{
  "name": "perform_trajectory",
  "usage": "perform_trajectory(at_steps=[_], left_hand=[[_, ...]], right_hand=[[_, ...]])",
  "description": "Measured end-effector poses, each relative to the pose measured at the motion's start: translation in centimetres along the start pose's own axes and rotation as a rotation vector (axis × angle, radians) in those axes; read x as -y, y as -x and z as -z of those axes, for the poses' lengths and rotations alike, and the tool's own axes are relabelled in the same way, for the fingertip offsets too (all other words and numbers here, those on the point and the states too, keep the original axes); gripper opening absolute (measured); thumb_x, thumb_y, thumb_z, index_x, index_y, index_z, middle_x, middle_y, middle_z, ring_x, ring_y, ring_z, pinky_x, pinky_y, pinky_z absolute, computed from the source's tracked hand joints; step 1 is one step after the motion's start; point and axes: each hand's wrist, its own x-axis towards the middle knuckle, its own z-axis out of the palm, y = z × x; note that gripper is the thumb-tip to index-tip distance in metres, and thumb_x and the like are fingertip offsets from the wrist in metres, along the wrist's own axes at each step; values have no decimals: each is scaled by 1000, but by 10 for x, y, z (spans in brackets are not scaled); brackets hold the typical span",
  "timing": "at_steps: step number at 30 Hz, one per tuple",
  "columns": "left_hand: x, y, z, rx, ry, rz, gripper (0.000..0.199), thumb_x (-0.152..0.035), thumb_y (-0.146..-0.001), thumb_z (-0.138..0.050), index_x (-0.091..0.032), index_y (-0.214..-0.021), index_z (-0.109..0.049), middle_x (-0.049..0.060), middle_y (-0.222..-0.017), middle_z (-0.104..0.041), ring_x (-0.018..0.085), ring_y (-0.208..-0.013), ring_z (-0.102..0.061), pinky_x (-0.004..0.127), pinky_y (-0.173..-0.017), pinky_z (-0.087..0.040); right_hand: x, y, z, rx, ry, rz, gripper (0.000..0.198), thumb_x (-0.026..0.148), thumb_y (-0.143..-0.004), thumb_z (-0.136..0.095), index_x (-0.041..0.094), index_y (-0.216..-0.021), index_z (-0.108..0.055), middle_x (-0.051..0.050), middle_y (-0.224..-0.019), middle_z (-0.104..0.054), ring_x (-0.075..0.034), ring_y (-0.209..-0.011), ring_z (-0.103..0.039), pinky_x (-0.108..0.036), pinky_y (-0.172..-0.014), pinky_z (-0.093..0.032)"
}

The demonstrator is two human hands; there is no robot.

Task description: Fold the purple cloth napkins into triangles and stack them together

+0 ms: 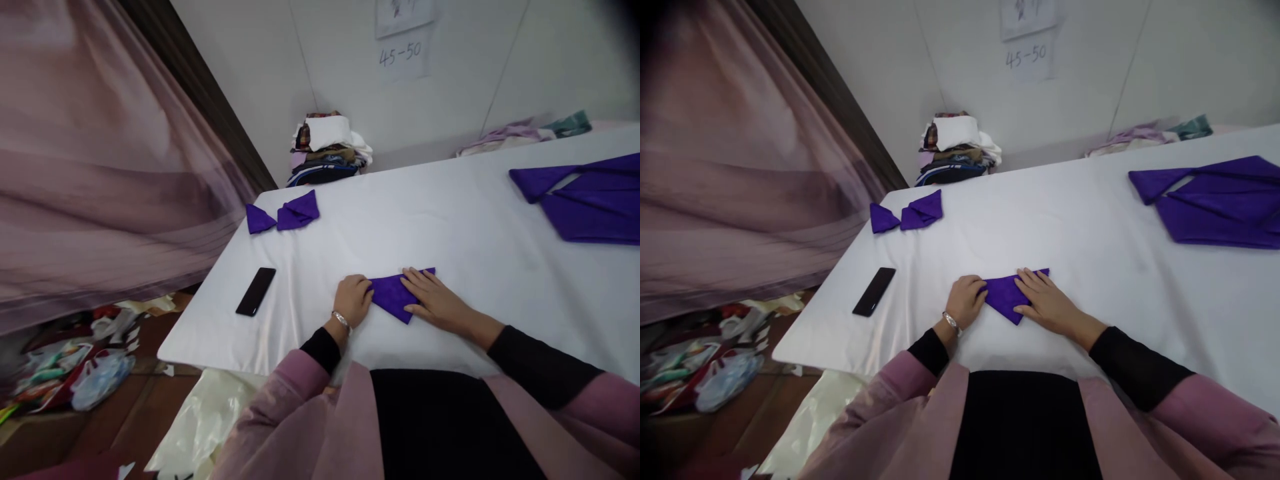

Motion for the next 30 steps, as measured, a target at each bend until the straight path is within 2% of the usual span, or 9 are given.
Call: perform_trajectory(at_steps=[3,6,13,20,25,30], left_hand=[[28,7,9,-100,10,158,20,-27,-80,-60,-19,-97,-63,7,-101,-62,21,-96,-54,39,-86,-43],[46,9,13,-122,82,211,17,-25,-78,-62,-20,-94,-65,6,-100,-64,21,-96,-56,39,-87,-44],[55,-1,5,-24,272,111,30,-10,-67,-59,-23,-94,-65,6,-112,-62,22,-113,-51,45,-98,-39],[59,-9,3,21,321,86,24,-7,-61,-57,-21,-79,-63,6,-115,-60,25,-121,-45,49,-103,-33],[57,-9,7,28,356,47,21,-9,-65,-59,-20,-82,-61,7,-117,-60,24,-122,-44,47,-104,-33],[56,-8,12,103,314,32,18,-21,-68,-68,-22,-85,-62,6,-119,-60,24,-125,-41,48,-105,-29]], right_hand=[[-2,1,-2,18,6,1,68,57,-89,-34,18,-144,-23,-11,-149,-23,-26,-137,-16,-48,-109,-21],[-4,2,-2,26,8,2,68,56,-89,-34,20,-144,-21,-10,-150,-21,-26,-137,-15,-49,-109,-21],[-4,3,0,27,-3,8,68,56,-89,-35,20,-145,-20,-10,-150,-18,-26,-137,-14,-50,-109,-21],[-3,4,2,24,1,8,67,54,-89,-37,20,-144,-21,-9,-151,-16,-26,-137,-13,-49,-109,-20],[-3,5,1,19,-11,12,67,52,-89,-37,23,-145,-17,-8,-151,-16,-27,-137,-14,-51,-109,-20],[-5,5,-2,24,-38,10,67,53,-89,-38,24,-145,-16,-8,-151,-16,-29,-137,-14,-53,-108,-20]])
